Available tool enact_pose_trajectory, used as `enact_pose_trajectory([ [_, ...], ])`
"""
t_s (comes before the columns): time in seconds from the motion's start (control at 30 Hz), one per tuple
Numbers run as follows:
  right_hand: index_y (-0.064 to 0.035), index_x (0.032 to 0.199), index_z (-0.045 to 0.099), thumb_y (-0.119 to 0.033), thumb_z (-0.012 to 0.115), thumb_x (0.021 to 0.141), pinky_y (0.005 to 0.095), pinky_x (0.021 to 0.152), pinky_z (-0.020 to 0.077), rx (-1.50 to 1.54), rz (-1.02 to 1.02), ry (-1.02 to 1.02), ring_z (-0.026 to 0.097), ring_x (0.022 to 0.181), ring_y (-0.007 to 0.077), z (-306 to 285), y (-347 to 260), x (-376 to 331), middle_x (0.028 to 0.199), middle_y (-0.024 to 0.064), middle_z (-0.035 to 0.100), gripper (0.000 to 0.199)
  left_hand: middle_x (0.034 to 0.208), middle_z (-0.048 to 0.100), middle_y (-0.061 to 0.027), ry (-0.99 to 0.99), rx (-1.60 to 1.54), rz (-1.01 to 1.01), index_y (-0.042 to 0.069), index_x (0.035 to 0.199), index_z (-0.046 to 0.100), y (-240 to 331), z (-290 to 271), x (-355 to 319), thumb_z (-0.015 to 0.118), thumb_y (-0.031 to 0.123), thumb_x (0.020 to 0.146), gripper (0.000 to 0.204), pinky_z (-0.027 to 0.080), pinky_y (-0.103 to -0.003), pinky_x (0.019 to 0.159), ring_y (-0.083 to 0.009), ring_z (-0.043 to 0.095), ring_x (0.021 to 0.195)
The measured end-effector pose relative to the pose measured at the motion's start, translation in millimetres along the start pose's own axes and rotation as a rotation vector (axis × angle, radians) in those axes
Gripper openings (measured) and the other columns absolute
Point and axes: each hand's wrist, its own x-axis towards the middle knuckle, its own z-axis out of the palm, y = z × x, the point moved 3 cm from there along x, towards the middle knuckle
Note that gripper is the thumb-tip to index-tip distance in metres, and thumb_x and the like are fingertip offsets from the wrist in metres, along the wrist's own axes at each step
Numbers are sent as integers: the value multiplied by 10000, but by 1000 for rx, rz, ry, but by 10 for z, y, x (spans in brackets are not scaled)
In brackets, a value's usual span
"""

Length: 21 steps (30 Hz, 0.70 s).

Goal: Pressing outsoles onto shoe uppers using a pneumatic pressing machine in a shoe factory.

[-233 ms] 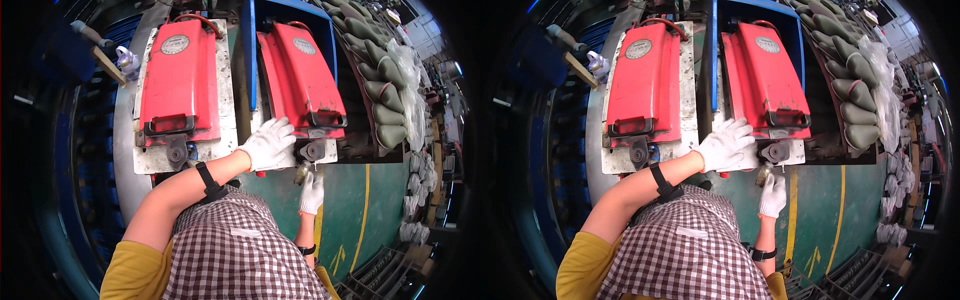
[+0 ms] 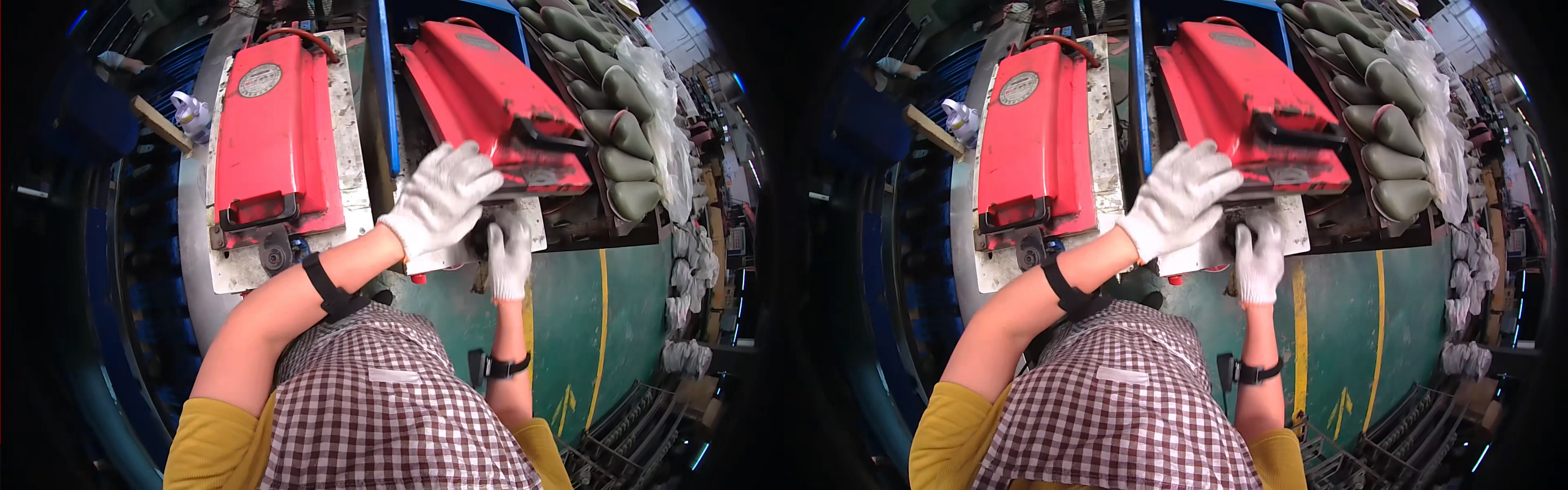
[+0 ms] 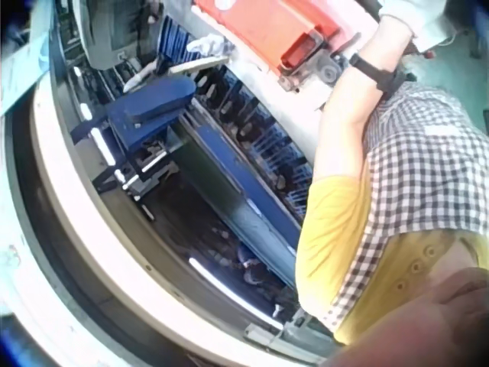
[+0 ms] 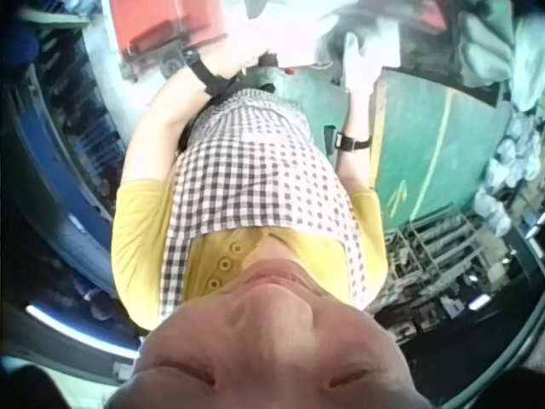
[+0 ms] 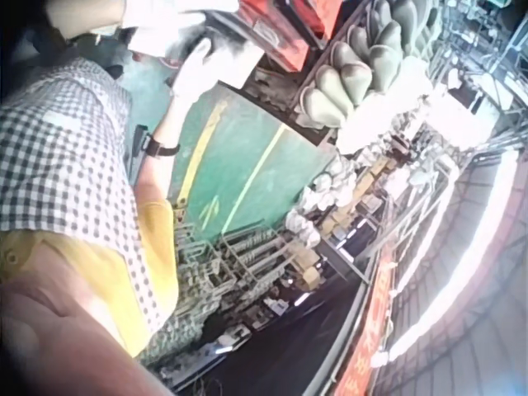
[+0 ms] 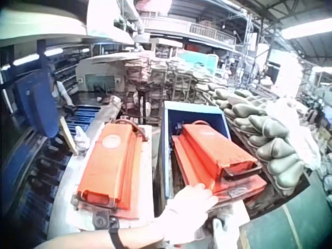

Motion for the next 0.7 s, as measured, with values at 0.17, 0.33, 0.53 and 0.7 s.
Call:
enact_pose_trajectory([
  [0.17, -69, 1490, 507, -410, 711, 879, 510, 1109, 437, -118, 128, -126, 496, 1351, 452, 787, 279, 1053, 1475, 275, 510, 729, 1071, 637, -111, 227, -34, -12, 102, 1121, 703, -46, -522, 781, 751, 173, 742, 389, 494, -478, 924, -334, 625, 1059],
  [0.33, -243, 1544, 479, -556, 716, 859, 508, 1083, 480, -437, 113, -97, 532, 1313, 485, 1206, 569, 1471, 1462, 343, 478, 790, 1149, 692, -132, 289, 28, 25, 98, 1174, 726, -154, -838, 1365, 699, 268, 834, 381, 501, -445, 1007, -325, 642, 1130],
  [0.53, -102, 1489, 548, -587, 630, 932, 436, 1035, 493, 486, 535, -163, 635, 1197, 332, 908, 816, 1639, 1310, 159, 672, 742, 1375, 612, -188, 311, -182, -74, 84, 1401, 602, -359, -1153, 1118, 661, 338, 923, 545, 443, -412, 1113, -347, 577, 1296],
  [0.7, -228, 1438, 572, -613, 595, 948, 537, 962, 516, 1388, 928, -202, 614, 1200, 277, 829, 132, 616, 1361, 30, 651, 623, 1521, 525, -192, 243, -858, -727, 5, 1565, 397, -516, -1381, -513, 619, 228, 1009, 638, 431, -387, 1147, -256, 515, 1409],
])
